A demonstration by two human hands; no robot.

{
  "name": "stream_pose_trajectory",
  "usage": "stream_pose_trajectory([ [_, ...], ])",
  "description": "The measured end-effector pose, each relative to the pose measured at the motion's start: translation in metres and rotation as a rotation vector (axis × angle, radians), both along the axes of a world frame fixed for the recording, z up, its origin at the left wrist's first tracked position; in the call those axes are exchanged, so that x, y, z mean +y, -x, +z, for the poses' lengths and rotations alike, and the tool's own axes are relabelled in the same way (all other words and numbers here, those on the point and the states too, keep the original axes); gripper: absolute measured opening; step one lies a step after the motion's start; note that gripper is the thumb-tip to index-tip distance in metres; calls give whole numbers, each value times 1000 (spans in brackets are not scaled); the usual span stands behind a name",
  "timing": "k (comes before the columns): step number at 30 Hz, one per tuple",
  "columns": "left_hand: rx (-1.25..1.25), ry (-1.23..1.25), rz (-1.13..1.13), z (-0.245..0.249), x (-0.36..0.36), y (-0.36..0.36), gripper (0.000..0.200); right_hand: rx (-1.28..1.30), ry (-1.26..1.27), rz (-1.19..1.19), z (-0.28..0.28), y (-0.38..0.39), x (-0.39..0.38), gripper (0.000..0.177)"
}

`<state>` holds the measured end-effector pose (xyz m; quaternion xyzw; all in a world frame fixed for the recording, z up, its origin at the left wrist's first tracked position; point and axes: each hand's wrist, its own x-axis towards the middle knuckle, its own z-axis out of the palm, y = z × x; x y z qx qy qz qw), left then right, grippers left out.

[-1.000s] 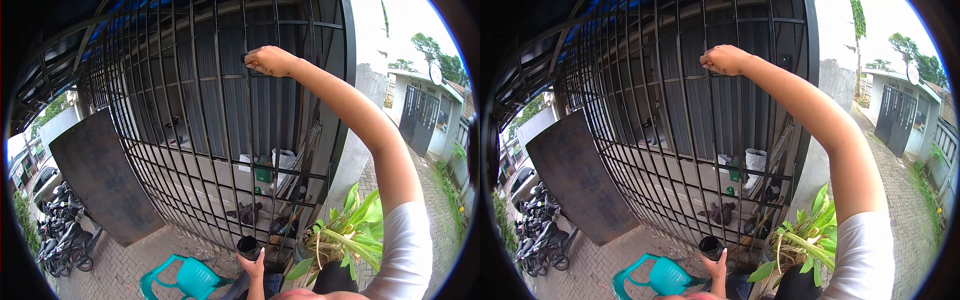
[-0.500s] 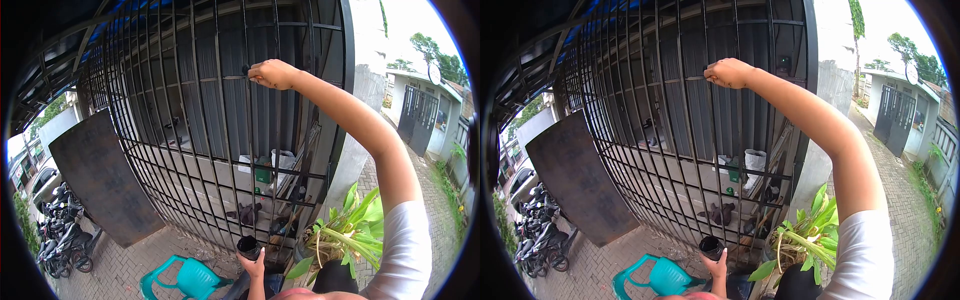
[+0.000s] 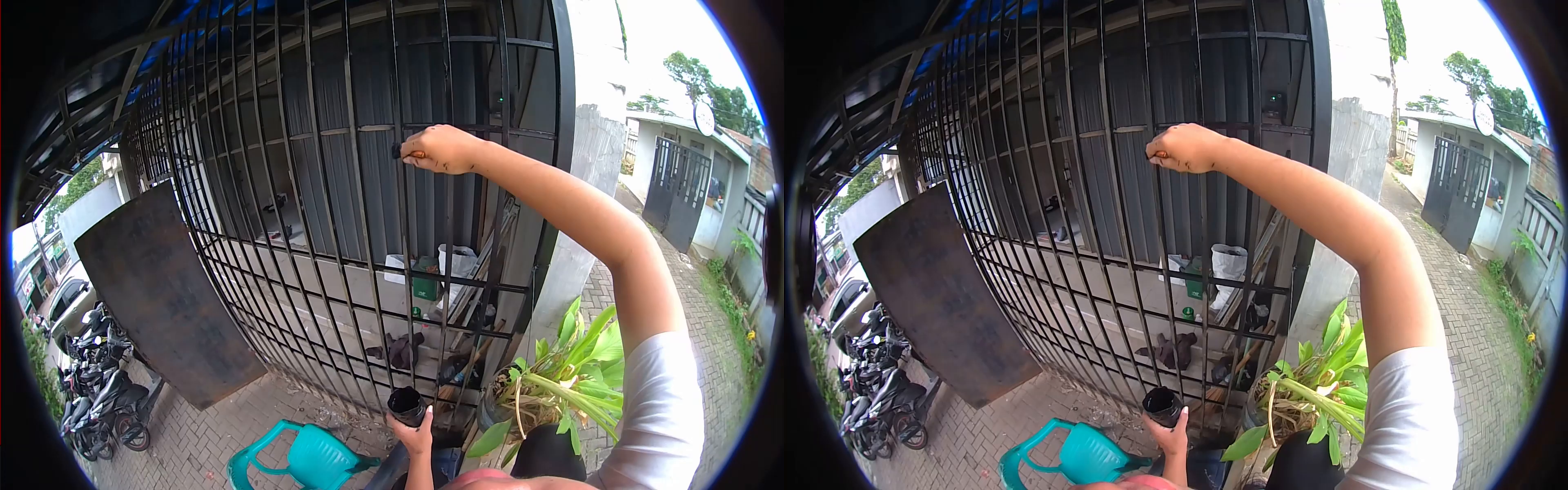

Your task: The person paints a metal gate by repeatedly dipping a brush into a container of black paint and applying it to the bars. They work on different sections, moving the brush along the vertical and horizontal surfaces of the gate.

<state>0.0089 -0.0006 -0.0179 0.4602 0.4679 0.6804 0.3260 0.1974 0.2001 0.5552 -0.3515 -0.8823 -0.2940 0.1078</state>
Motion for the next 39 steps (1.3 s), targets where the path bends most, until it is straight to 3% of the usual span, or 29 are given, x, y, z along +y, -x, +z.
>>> stream_pose_trajectory([
  [2, 0, -28, 31, 3, -1, 1, 82, -38, 40, -12, -27, 4, 0, 15],
  [7, -40, -14, 13, 2, -1, 2, 84, -84, 25, -18, -113, 4, 11, 11],
  [19, -34, -73, -6, 1, -4, 0, 87, 7, 144, 46, -224, -18, 11, 13],
  [24, -33, -32, -39, 8, -6, 1, 87, 100, -38, 161, -279, -26, 21, 15],
  [27, -65, -27, -58, 3, -6, 1, 86, 66, 45, 150, -305, -29, 21, 15],
  [32, -105, -36, -45, 9, -6, -2, 81, -2, 257, 61, -307, -17, 11, 14],
  [39, -76, -36, -28, 10, -6, -1, 80, 150, -184, 95, -235, -5, -2, 20],
])
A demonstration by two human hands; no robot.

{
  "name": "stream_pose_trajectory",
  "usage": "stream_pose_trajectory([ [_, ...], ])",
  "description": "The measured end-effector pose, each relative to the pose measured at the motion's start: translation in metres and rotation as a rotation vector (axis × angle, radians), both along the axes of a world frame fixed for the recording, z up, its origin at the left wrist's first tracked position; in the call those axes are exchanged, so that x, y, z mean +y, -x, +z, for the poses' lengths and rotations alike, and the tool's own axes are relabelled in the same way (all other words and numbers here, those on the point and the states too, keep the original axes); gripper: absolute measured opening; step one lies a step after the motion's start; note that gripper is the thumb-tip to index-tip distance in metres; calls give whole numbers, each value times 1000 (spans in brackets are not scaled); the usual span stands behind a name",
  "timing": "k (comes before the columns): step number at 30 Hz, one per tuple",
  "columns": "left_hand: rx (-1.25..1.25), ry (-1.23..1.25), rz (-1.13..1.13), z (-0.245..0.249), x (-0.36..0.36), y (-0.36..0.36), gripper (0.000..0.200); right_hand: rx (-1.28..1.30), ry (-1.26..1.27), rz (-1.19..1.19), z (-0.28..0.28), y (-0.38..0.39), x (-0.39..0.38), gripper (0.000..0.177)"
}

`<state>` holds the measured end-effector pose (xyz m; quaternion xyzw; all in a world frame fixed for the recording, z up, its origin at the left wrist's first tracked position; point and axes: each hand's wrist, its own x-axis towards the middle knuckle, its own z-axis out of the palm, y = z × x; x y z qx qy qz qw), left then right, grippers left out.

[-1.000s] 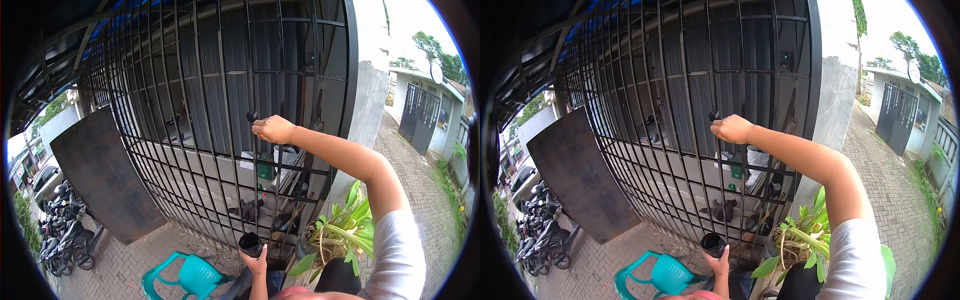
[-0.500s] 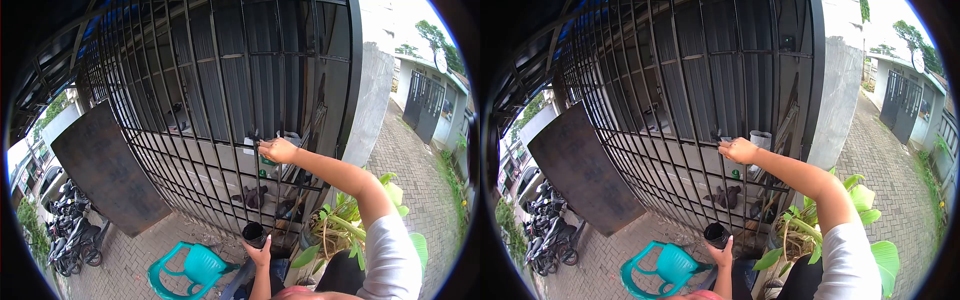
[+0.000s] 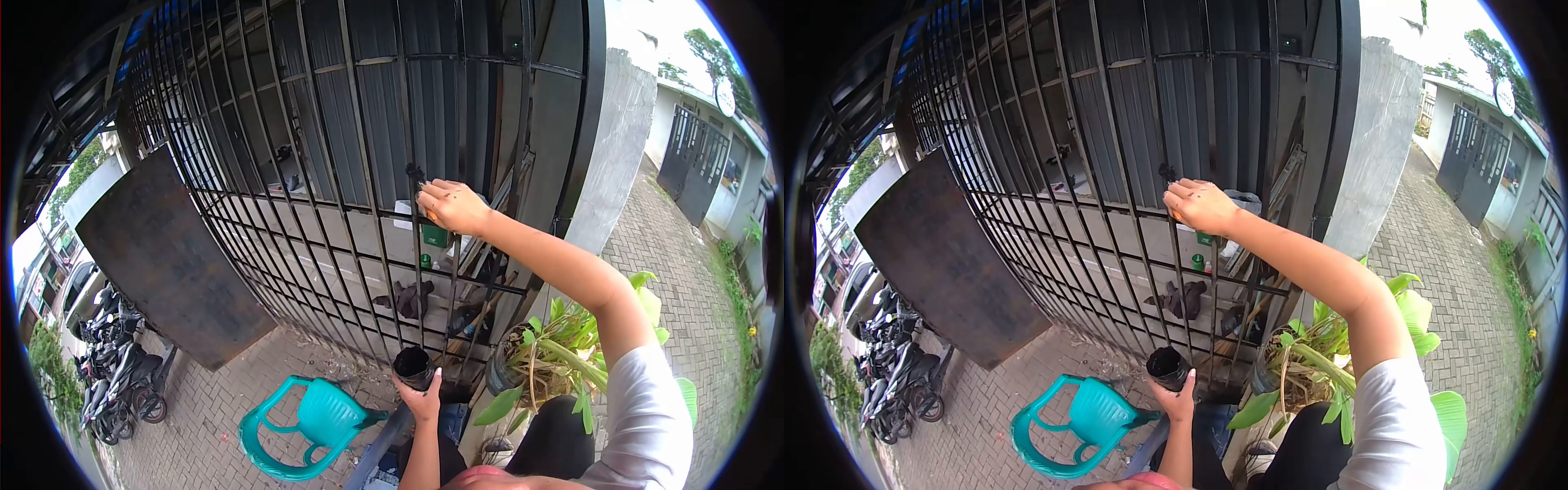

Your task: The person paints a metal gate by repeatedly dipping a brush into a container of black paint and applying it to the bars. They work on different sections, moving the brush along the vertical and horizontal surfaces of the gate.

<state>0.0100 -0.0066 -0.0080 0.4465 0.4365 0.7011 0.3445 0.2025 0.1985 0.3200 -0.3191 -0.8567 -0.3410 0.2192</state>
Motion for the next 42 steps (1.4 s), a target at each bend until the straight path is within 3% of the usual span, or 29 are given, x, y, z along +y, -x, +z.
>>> stream_pose_trajectory([
  [6, 7, 10, -34, -1, 0, 2, 81, -140, 280, 18, -92, -5, 3, 20],
  [9, -16, 13, -20, 1, -1, 1, 79, -185, 350, -5, -85, -2, -1, 22],
  [14, -6, 21, 15, -1, -1, 1, 81, -37, 59, -25, -29, -5, -1, 23],
  [16, 36, -19, 9, -7, 2, 2, 82, -59, 62, -31, -47, -9, 1, 23],
  [21, -3, 18, -25, -2, -1, 4, 81, -246, 464, -46, -136, -12, 1, 24],
  [24, 0, 40, -19, 0, -3, 5, 83, -176, 438, 1, -133, 4, 0, 22],
  [28, -5, 53, -15, -6, -2, 1, 87, -132, 444, 142, -77, 35, 25, 16],
  [30, -4, 53, -25, -7, -1, 1, 87, -230, 563, 99, -46, 48, 44, 14],
  [36, -8, 52, -68, 0, -5, -1, 87, -196, 608, 49, -8, 84, 90, 13],
  [38, -11, 42, -74, 0, -5, 1, 86, -266, 683, -211, 4, 91, 97, 17],
  [42, -8, 36, -34, 2, -7, 3, 83, -123, 673, -162, 8, 95, 103, 21],
])
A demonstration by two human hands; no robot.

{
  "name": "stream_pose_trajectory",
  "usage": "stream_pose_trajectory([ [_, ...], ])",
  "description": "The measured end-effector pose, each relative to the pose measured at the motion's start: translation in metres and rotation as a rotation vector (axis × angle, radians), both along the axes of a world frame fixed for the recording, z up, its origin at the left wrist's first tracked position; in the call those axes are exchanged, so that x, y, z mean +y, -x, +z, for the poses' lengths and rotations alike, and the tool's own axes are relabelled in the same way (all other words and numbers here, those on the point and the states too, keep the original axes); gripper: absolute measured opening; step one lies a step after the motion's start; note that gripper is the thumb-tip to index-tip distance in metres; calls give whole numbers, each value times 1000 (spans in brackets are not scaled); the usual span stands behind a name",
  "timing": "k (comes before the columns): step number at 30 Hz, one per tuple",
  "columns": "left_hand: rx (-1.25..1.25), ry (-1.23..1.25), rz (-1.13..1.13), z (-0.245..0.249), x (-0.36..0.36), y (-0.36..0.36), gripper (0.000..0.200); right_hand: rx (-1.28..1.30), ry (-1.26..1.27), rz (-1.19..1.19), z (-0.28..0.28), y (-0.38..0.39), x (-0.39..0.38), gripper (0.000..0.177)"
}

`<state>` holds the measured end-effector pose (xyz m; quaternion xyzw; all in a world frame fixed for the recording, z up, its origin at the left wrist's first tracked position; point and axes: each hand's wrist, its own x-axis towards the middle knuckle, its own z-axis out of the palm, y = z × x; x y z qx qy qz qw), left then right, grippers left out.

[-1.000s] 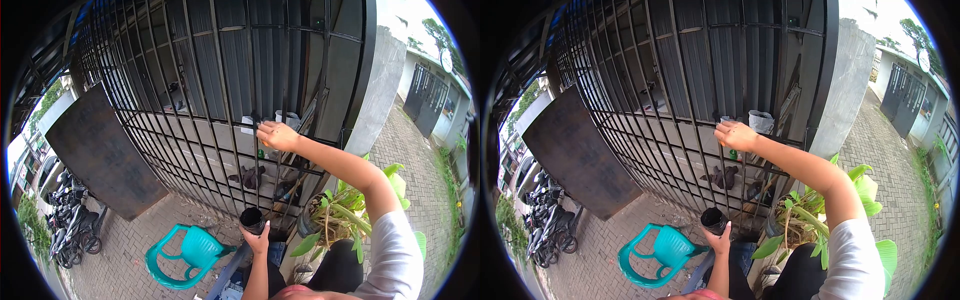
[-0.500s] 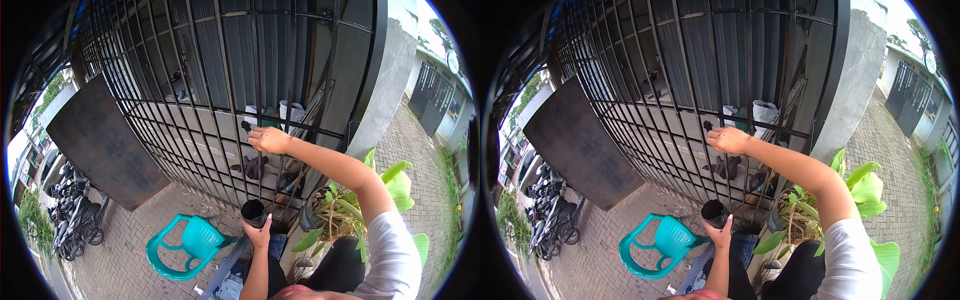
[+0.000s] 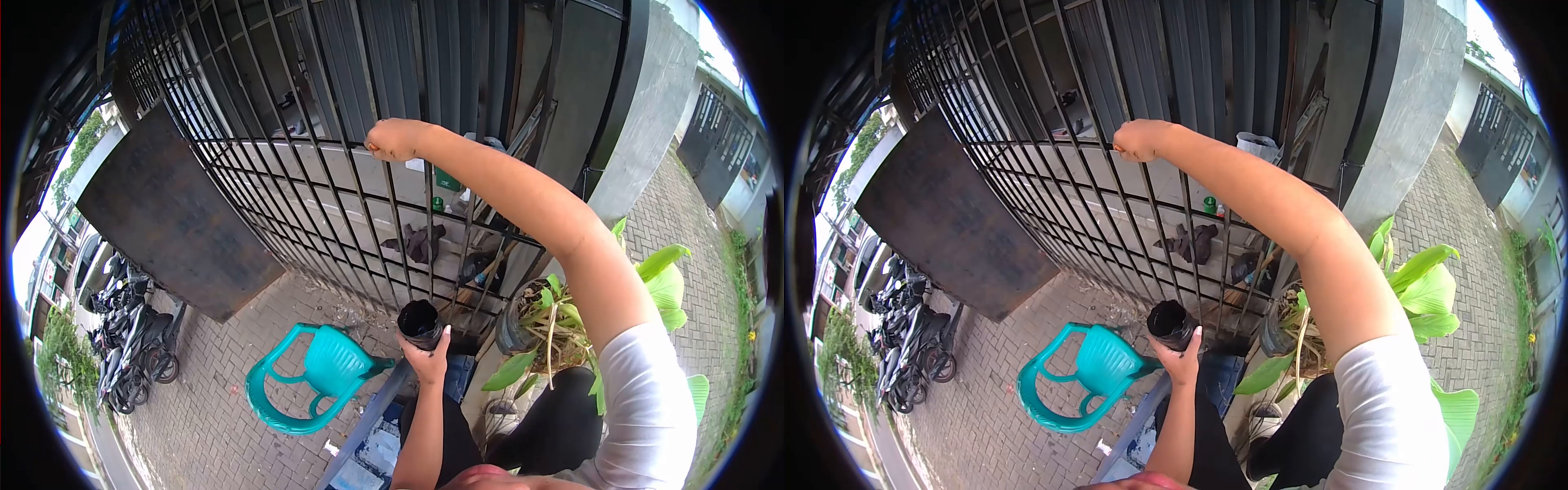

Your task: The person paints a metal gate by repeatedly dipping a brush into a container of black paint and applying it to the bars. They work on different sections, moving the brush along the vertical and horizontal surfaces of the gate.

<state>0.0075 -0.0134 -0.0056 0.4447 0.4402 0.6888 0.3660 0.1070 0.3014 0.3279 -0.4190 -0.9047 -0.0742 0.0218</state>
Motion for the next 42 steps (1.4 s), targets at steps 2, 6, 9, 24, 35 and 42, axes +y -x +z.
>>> stream_pose_trajectory([
  [2, -62, -10, -14, 11, -3, 0, 82, 21, 52, 45, -5, -6, 2, 21],
  [6, 4, -41, 36, 9, -1, 0, 80, 4, -1, 44, -6, -8, -7, 22],
  [9, 11, -13, -6, 13, -2, -1, 80, -54, -42, 159, -17, -15, 0, 22],
  [24, 0, -37, 3, 19, -3, -1, 76, 115, 2, 220, -14, -16, 4, 23],
  [35, -53, -18, -18, 10, -4, -4, 79, 53, -13, 48, -11, -16, -1, 20],
  [42, -5, -26, -4, 9, -4, -3, 81, 10, 6, 50, -16, -20, -1, 20],
])
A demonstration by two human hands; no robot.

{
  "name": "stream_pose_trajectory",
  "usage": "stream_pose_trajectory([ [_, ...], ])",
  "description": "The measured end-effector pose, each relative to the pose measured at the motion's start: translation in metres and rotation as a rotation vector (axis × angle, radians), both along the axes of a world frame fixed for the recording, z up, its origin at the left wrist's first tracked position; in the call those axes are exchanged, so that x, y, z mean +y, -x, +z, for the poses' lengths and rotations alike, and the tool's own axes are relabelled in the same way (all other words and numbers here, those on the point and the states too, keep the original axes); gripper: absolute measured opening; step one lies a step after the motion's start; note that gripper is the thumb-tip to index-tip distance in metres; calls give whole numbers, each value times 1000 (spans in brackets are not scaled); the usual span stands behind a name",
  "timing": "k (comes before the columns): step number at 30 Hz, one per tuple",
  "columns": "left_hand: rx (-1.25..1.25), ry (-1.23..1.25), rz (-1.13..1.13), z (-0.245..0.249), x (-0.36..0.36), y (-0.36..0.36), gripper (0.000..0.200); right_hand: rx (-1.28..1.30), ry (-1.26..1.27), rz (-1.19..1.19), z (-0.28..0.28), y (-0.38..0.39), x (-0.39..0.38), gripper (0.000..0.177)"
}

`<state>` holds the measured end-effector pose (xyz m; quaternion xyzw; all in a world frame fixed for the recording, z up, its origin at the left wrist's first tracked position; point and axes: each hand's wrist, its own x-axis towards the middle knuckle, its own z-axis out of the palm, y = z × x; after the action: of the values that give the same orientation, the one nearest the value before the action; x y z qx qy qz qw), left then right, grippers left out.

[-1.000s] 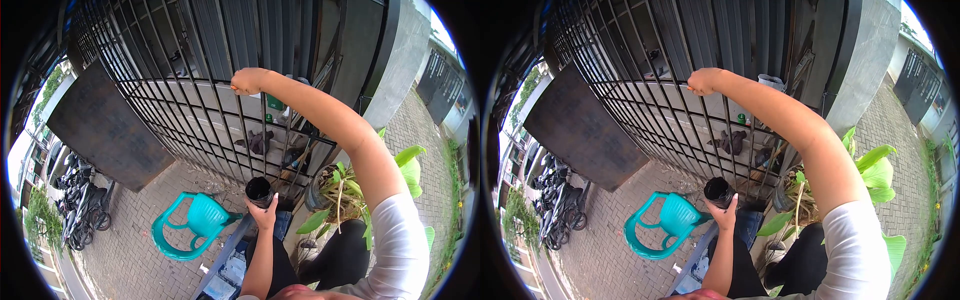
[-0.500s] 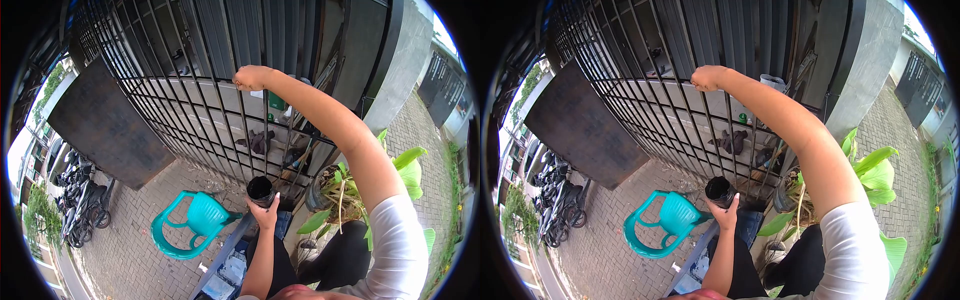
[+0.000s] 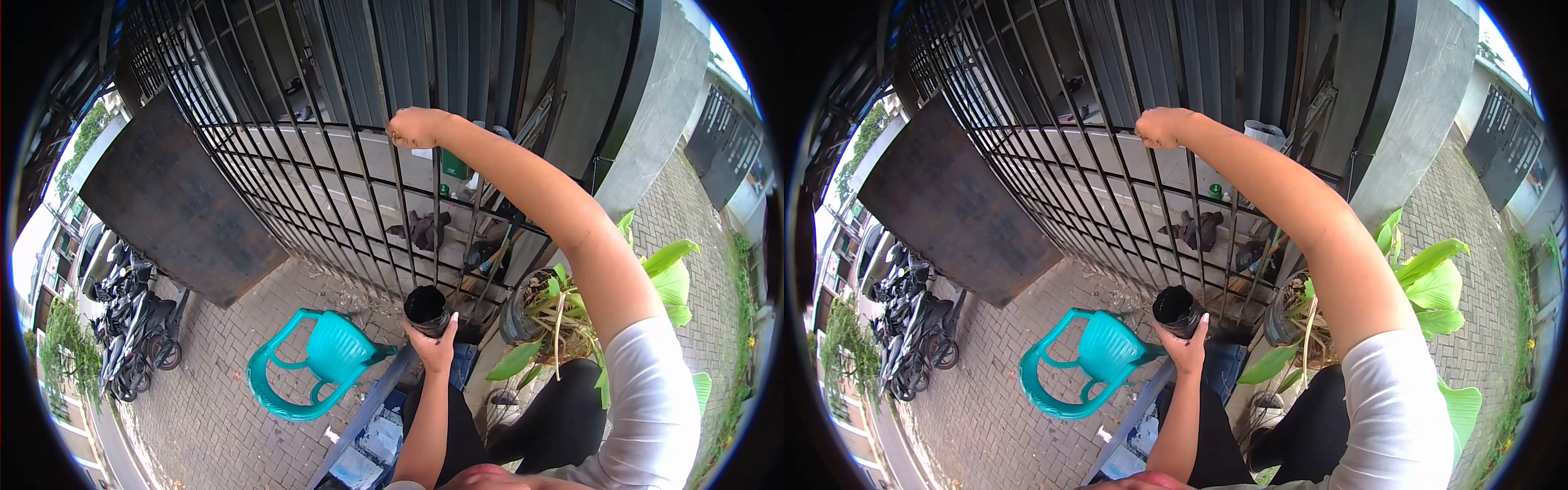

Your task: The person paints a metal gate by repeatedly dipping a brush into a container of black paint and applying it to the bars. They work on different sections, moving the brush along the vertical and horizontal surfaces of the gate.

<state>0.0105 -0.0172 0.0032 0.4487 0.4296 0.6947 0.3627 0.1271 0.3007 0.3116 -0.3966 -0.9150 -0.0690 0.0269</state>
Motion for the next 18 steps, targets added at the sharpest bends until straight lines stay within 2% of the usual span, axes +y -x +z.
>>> stream_pose_trajectory([
  [6, 43, -15, -2, 4, 1, 2, 74, 125, -24, 89, -5, -4, -7, 18],
  [9, 51, -34, 13, 6, -2, 2, 75, 2, 39, 18, 9, -17, -15, 20],
  [14, -38, -21, -48, -5, 5, 0, 75, 3, 38, 54, 24, -34, -47, 20],
  [17, -89, 17, -39, -3, 4, -2, 73, 337, -87, 83, 20, -36, -68, 16],
  [18, -92, 21, -41, -3, 4, -1, 73, 334, -83, 80, 11, -37, -79, 16],
])
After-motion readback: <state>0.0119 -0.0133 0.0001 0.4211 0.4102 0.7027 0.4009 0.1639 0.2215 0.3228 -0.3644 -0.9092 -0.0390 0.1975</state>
